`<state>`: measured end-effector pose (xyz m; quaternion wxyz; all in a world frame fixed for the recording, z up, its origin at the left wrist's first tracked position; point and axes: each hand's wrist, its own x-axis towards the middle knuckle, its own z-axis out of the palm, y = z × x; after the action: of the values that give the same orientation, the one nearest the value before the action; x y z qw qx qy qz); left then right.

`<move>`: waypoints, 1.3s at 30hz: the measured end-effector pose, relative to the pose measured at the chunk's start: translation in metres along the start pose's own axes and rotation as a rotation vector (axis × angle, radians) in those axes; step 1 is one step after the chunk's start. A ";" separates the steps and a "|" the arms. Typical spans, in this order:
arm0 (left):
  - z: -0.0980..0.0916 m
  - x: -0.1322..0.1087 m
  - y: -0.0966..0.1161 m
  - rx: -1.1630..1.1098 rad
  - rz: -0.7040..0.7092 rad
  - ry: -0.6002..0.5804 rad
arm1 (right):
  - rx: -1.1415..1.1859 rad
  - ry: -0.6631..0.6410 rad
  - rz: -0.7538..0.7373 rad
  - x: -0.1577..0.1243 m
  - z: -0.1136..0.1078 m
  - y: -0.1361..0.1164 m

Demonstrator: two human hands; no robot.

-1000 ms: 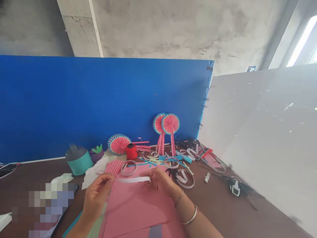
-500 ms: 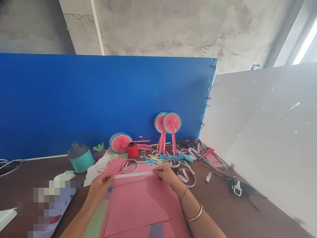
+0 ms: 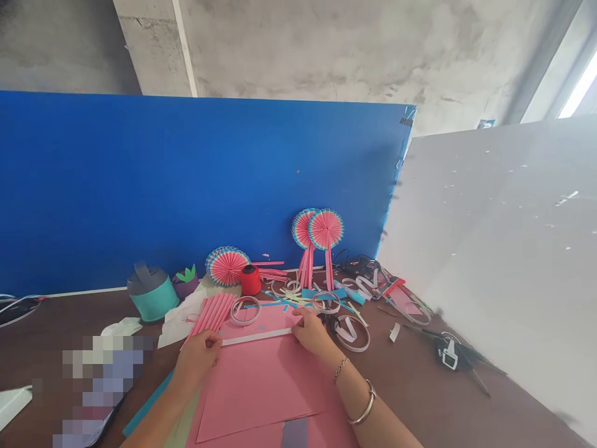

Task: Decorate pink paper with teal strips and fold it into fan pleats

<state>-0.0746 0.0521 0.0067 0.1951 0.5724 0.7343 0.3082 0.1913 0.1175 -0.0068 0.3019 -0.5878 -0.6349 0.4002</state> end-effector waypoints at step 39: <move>0.007 0.000 -0.003 0.187 -0.063 -0.068 | -0.075 0.026 0.026 -0.002 0.002 0.004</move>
<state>-0.0721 0.0534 -0.0004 0.1754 0.5750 0.7704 0.2124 0.1915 0.1154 -0.0108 0.2826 -0.6121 -0.6379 0.3722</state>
